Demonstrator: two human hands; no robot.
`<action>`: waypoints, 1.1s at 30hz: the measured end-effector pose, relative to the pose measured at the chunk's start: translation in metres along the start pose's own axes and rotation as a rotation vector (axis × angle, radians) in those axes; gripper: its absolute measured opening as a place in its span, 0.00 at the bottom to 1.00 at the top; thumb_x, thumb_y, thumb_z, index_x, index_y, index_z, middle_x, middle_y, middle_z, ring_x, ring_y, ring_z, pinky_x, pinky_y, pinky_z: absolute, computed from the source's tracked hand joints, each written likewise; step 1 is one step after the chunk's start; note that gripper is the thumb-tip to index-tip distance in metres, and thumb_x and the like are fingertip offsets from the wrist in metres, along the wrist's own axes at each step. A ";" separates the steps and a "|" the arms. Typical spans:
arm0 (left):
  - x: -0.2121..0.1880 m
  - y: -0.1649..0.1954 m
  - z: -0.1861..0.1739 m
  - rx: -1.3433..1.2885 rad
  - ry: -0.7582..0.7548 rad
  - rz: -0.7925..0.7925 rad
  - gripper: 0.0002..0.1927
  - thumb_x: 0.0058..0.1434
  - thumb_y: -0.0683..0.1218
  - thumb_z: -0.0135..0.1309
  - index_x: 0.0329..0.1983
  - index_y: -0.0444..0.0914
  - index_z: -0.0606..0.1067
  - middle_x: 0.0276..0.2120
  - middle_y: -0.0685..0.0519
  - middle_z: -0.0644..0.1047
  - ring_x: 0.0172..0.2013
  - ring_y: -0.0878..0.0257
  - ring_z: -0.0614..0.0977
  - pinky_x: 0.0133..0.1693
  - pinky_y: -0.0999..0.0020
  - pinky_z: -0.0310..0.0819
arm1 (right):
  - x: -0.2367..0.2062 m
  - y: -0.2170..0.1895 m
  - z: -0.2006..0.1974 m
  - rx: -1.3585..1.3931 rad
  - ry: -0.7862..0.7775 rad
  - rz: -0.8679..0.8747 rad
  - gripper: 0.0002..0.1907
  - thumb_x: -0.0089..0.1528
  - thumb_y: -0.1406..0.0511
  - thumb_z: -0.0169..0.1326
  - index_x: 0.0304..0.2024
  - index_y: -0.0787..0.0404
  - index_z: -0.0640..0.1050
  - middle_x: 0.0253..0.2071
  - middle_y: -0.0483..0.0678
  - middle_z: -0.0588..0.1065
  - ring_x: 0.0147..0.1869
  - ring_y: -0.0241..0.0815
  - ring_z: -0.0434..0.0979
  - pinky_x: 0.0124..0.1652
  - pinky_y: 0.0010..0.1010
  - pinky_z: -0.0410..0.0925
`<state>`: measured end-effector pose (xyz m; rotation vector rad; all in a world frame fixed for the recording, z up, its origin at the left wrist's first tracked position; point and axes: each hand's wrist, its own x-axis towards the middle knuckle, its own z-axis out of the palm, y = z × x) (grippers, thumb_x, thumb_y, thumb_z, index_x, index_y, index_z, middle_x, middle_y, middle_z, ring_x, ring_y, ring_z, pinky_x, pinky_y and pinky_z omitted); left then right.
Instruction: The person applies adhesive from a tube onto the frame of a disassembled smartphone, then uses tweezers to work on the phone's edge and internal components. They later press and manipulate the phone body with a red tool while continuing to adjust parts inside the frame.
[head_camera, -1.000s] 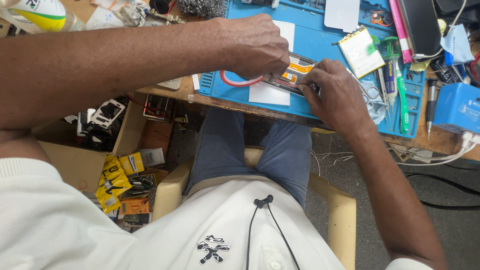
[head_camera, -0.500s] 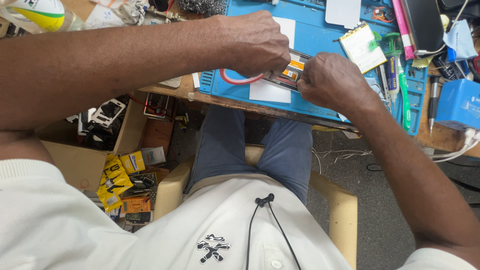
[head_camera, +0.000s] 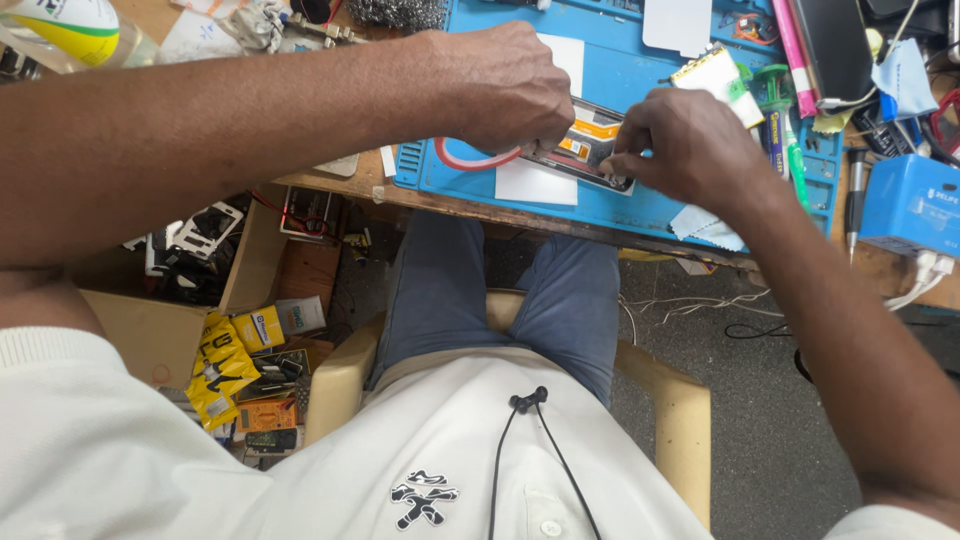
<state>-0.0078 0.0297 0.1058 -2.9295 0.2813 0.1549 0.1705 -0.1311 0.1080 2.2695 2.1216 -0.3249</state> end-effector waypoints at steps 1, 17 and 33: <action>0.000 0.000 -0.001 -0.004 -0.008 -0.003 0.06 0.63 0.46 0.60 0.40 0.43 0.84 0.28 0.45 0.83 0.28 0.56 0.86 0.26 0.61 0.80 | -0.007 0.002 0.003 0.060 0.099 -0.123 0.08 0.59 0.66 0.64 0.41 0.56 0.86 0.36 0.53 0.80 0.39 0.49 0.81 0.41 0.42 0.74; 0.001 -0.003 0.001 -0.061 -0.083 -0.037 0.07 0.63 0.45 0.60 0.39 0.50 0.86 0.30 0.49 0.84 0.29 0.57 0.86 0.27 0.62 0.81 | -0.007 0.016 0.033 -0.151 0.101 -0.411 0.31 0.57 0.68 0.53 0.62 0.37 0.77 0.45 0.46 0.74 0.48 0.44 0.71 0.55 0.38 0.67; -0.015 -0.015 0.004 -0.136 -0.073 -0.046 0.05 0.64 0.49 0.56 0.36 0.49 0.82 0.26 0.50 0.82 0.26 0.49 0.83 0.27 0.53 0.74 | 0.014 -0.019 0.019 -0.144 -0.006 -0.466 0.35 0.58 0.69 0.51 0.69 0.47 0.69 0.36 0.53 0.73 0.43 0.53 0.75 0.45 0.47 0.70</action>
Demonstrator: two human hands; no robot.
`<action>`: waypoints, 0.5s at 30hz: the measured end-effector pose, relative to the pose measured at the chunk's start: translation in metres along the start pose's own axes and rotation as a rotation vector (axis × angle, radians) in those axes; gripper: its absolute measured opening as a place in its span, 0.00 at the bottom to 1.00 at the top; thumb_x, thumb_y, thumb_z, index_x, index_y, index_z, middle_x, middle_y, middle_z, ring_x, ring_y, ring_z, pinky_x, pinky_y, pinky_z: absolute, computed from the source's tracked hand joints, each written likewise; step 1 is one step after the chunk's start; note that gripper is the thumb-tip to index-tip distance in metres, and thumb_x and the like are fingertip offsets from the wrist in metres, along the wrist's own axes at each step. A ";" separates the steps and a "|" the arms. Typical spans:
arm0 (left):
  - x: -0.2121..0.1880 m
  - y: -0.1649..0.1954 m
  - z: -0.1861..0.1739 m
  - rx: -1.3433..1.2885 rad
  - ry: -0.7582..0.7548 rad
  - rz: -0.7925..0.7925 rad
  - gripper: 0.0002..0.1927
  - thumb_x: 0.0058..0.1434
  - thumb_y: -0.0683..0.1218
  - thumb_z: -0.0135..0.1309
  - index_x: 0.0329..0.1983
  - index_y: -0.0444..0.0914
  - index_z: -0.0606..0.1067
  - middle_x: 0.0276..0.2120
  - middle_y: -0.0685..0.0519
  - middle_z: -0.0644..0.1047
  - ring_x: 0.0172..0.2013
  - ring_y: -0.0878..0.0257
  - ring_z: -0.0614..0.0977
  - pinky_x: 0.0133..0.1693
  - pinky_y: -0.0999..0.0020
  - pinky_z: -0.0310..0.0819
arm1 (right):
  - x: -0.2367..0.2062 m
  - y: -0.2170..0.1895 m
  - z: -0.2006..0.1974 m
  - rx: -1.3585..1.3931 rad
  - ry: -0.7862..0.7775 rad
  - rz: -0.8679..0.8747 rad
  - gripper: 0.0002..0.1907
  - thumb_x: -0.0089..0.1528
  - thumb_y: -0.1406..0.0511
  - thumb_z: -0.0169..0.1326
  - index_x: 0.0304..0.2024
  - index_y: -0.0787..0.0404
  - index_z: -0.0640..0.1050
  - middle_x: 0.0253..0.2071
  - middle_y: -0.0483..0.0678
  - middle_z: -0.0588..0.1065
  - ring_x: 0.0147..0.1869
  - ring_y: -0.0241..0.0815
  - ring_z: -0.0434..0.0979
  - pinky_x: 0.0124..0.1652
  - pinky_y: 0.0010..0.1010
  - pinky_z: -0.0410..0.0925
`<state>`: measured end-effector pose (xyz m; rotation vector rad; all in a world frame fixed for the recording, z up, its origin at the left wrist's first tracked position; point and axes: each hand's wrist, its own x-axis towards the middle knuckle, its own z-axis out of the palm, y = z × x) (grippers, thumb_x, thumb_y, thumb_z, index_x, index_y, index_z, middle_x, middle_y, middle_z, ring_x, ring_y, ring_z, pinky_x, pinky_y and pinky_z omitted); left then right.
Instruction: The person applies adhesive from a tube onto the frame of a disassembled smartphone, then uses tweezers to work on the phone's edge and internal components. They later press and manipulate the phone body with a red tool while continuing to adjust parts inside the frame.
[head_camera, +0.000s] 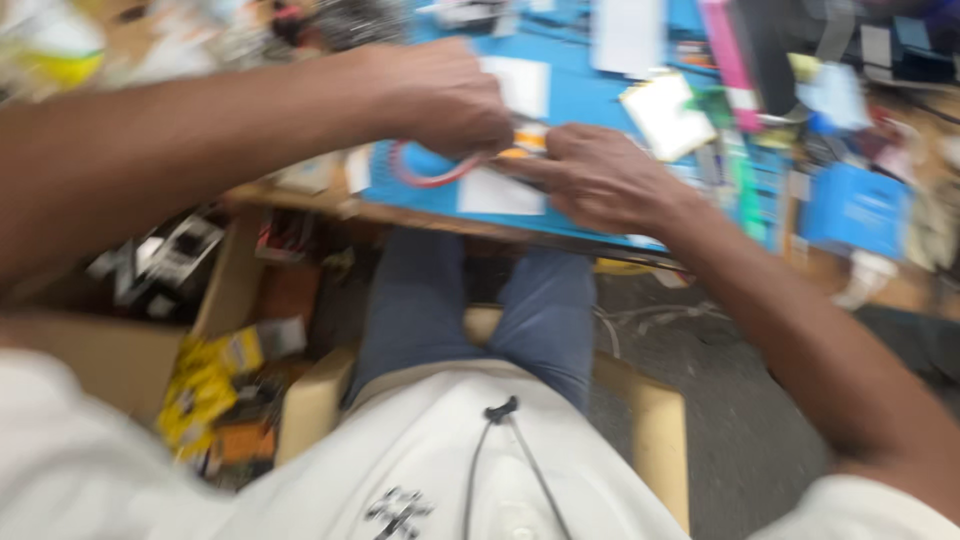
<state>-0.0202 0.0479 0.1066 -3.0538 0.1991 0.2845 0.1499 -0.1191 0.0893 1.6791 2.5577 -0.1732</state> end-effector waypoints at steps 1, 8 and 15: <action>-0.002 0.000 -0.002 -0.012 -0.013 0.002 0.06 0.64 0.49 0.55 0.36 0.50 0.82 0.27 0.50 0.82 0.27 0.48 0.83 0.27 0.53 0.73 | -0.010 0.004 0.000 0.054 0.089 -0.022 0.34 0.57 0.70 0.53 0.67 0.52 0.71 0.36 0.53 0.74 0.44 0.55 0.76 0.45 0.47 0.70; -0.014 0.008 -0.009 -0.056 -0.116 -0.213 0.13 0.69 0.53 0.49 0.49 0.46 0.81 0.33 0.47 0.83 0.25 0.56 0.85 0.28 0.57 0.79 | -0.131 0.041 -0.016 0.247 0.672 0.594 0.11 0.68 0.73 0.60 0.53 0.61 0.81 0.44 0.49 0.81 0.43 0.38 0.83 0.45 0.34 0.76; 0.003 0.006 -0.011 -0.136 -0.104 -0.332 0.16 0.62 0.53 0.56 0.51 0.48 0.82 0.31 0.48 0.84 0.28 0.53 0.85 0.32 0.55 0.79 | -0.147 0.005 0.019 0.042 0.442 0.617 0.12 0.63 0.70 0.60 0.49 0.61 0.83 0.45 0.55 0.80 0.46 0.55 0.82 0.45 0.44 0.74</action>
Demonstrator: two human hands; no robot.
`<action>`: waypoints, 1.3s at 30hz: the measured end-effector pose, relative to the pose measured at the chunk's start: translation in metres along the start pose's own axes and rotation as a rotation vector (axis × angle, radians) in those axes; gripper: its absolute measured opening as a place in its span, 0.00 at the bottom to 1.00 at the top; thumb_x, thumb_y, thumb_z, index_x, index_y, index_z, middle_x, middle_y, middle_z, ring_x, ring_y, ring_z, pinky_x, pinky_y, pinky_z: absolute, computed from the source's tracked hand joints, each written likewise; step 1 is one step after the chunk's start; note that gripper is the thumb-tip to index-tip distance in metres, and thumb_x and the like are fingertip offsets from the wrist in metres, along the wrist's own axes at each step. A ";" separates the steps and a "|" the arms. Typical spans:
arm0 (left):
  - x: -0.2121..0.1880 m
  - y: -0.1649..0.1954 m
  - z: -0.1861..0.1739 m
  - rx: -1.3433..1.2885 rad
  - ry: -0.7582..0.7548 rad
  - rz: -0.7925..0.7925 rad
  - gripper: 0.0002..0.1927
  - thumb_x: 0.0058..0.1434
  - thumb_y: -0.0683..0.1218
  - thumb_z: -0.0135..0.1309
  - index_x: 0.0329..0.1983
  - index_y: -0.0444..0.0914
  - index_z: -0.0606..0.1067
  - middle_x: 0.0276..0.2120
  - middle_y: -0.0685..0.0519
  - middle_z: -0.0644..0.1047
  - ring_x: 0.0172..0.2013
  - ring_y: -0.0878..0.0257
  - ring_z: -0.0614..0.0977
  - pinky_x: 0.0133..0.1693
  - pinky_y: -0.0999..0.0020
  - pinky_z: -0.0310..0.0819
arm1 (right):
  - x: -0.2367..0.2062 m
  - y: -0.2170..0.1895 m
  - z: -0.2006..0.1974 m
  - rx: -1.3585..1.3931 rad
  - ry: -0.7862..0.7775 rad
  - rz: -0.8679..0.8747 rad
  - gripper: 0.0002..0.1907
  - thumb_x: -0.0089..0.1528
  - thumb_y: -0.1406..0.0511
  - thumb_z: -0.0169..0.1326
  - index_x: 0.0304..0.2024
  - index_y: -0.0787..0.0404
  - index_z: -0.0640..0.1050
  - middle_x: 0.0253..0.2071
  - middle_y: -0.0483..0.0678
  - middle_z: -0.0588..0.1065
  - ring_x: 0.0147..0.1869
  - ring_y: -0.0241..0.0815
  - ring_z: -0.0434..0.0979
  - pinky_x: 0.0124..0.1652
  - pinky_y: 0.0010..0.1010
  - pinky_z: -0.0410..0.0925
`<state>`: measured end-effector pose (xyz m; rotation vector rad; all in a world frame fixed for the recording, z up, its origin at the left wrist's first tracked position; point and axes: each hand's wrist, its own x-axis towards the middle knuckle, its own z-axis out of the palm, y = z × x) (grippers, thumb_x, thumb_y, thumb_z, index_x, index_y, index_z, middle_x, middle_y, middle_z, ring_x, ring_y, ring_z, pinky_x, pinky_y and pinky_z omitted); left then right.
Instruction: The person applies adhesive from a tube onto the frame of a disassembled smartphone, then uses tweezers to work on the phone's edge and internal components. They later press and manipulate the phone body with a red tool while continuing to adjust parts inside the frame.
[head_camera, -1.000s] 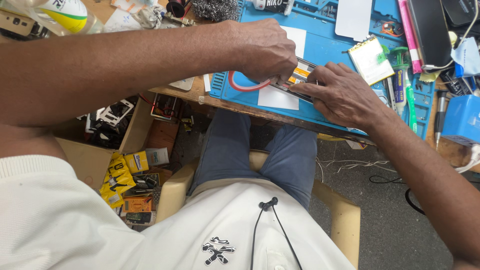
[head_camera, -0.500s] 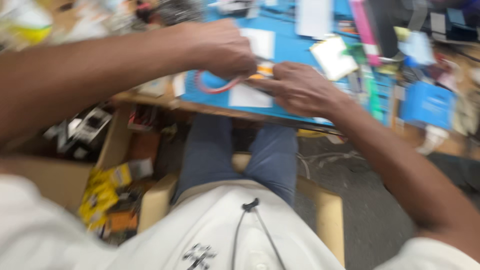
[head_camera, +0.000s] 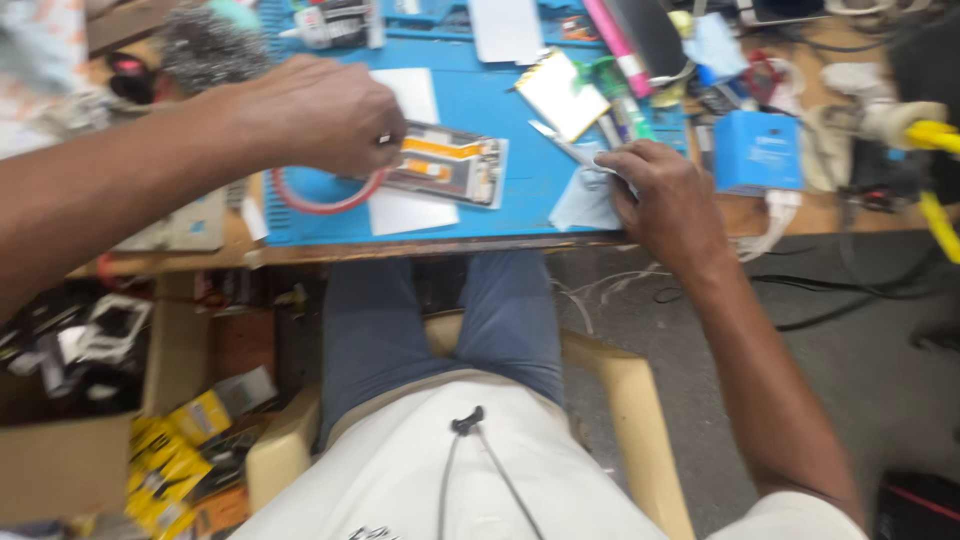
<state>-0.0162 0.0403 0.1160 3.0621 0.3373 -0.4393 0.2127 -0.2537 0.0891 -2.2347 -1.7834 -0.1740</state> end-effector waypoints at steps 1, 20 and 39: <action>0.001 -0.001 -0.001 -0.005 0.034 0.014 0.17 0.59 0.56 0.59 0.49 0.47 0.83 0.30 0.49 0.84 0.29 0.53 0.84 0.33 0.54 0.78 | 0.003 -0.002 0.003 -0.060 -0.015 -0.048 0.12 0.62 0.70 0.60 0.49 0.61 0.83 0.46 0.55 0.80 0.47 0.57 0.81 0.46 0.45 0.73; 0.020 0.003 0.010 0.099 0.078 0.151 0.10 0.56 0.37 0.61 0.38 0.43 0.85 0.29 0.50 0.84 0.24 0.63 0.82 0.23 0.64 0.75 | 0.051 0.014 -0.007 -0.028 -0.169 0.114 0.33 0.62 0.73 0.63 0.70 0.62 0.73 0.48 0.56 0.81 0.47 0.48 0.83 0.48 0.39 0.74; 0.022 0.012 -0.007 0.105 -0.029 0.035 0.09 0.60 0.43 0.59 0.43 0.38 0.83 0.28 0.46 0.81 0.25 0.60 0.81 0.26 0.62 0.76 | 0.157 -0.050 0.003 0.079 -0.577 -0.557 0.15 0.58 0.69 0.62 0.48 0.55 0.84 0.49 0.48 0.83 0.39 0.43 0.86 0.40 0.35 0.78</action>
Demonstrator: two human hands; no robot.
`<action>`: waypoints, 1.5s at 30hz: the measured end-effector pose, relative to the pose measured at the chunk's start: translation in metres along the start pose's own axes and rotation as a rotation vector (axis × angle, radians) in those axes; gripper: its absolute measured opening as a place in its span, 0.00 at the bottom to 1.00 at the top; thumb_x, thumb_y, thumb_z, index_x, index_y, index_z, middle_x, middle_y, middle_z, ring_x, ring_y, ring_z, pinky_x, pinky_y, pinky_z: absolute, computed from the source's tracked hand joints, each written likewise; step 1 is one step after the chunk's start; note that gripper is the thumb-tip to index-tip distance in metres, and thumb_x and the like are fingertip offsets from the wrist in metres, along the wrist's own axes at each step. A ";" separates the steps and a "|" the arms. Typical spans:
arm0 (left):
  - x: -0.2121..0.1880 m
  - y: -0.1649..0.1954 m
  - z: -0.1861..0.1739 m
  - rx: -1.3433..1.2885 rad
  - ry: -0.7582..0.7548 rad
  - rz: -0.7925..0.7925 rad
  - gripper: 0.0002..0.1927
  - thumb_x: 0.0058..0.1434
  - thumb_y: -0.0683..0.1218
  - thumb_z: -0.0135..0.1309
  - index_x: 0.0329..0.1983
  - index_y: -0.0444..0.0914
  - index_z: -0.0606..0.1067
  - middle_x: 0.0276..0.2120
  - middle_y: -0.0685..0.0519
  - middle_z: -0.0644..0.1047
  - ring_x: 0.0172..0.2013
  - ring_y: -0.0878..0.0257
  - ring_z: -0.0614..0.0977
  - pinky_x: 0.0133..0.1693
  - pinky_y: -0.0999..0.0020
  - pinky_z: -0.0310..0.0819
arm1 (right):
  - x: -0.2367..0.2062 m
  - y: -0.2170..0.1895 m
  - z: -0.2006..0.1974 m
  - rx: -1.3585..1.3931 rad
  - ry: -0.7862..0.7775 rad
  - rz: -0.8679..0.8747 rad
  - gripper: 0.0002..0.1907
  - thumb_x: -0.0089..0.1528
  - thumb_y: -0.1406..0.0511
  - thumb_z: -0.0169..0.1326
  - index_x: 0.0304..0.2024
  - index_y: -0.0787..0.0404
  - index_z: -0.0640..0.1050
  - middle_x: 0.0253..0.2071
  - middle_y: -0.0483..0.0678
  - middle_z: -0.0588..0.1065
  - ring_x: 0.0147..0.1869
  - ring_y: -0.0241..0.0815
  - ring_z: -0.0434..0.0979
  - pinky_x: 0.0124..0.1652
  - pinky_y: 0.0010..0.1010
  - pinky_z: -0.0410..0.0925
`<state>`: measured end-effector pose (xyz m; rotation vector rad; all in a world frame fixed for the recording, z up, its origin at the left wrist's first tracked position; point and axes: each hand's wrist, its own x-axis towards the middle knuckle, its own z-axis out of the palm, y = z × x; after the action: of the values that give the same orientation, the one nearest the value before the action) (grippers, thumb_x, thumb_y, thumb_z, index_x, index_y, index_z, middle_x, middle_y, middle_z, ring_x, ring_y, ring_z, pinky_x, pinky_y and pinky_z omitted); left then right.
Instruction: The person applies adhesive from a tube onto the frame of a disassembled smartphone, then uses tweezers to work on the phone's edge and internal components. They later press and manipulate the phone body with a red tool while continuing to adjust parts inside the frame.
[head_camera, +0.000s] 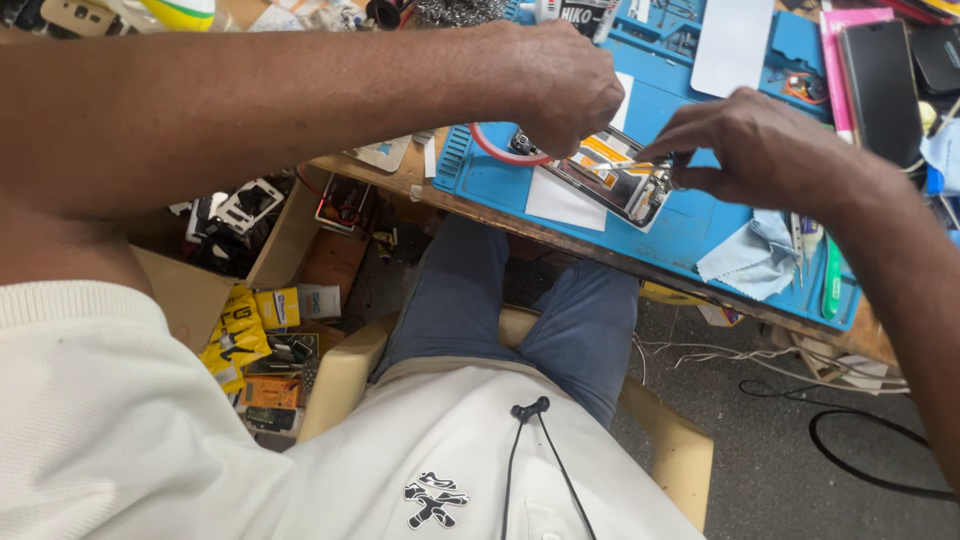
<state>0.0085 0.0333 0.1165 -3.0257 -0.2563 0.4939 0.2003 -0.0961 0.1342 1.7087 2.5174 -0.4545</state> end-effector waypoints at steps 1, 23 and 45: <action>-0.001 0.000 0.000 -0.006 0.013 0.004 0.09 0.60 0.43 0.59 0.43 0.38 0.83 0.28 0.46 0.81 0.25 0.60 0.81 0.26 0.62 0.77 | 0.008 -0.002 -0.005 -0.011 -0.006 -0.052 0.17 0.56 0.69 0.64 0.49 0.56 0.83 0.48 0.50 0.83 0.39 0.46 0.85 0.40 0.38 0.78; 0.000 0.000 0.010 0.063 0.097 0.052 0.10 0.54 0.44 0.62 0.40 0.40 0.84 0.27 0.45 0.82 0.26 0.58 0.83 0.25 0.60 0.77 | 0.006 -0.032 0.009 -0.060 -0.063 0.048 0.18 0.55 0.65 0.66 0.47 0.58 0.84 0.41 0.49 0.82 0.33 0.44 0.85 0.35 0.37 0.77; 0.002 0.002 0.007 0.062 0.070 0.037 0.12 0.55 0.45 0.64 0.43 0.41 0.84 0.29 0.47 0.83 0.27 0.60 0.82 0.27 0.60 0.76 | 0.000 -0.057 0.016 -0.281 0.016 0.056 0.16 0.57 0.62 0.64 0.48 0.51 0.85 0.45 0.44 0.83 0.29 0.46 0.79 0.39 0.40 0.74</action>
<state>0.0090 0.0319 0.1092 -2.9853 -0.1777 0.3892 0.1466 -0.1200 0.1306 1.6741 2.3989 -0.0774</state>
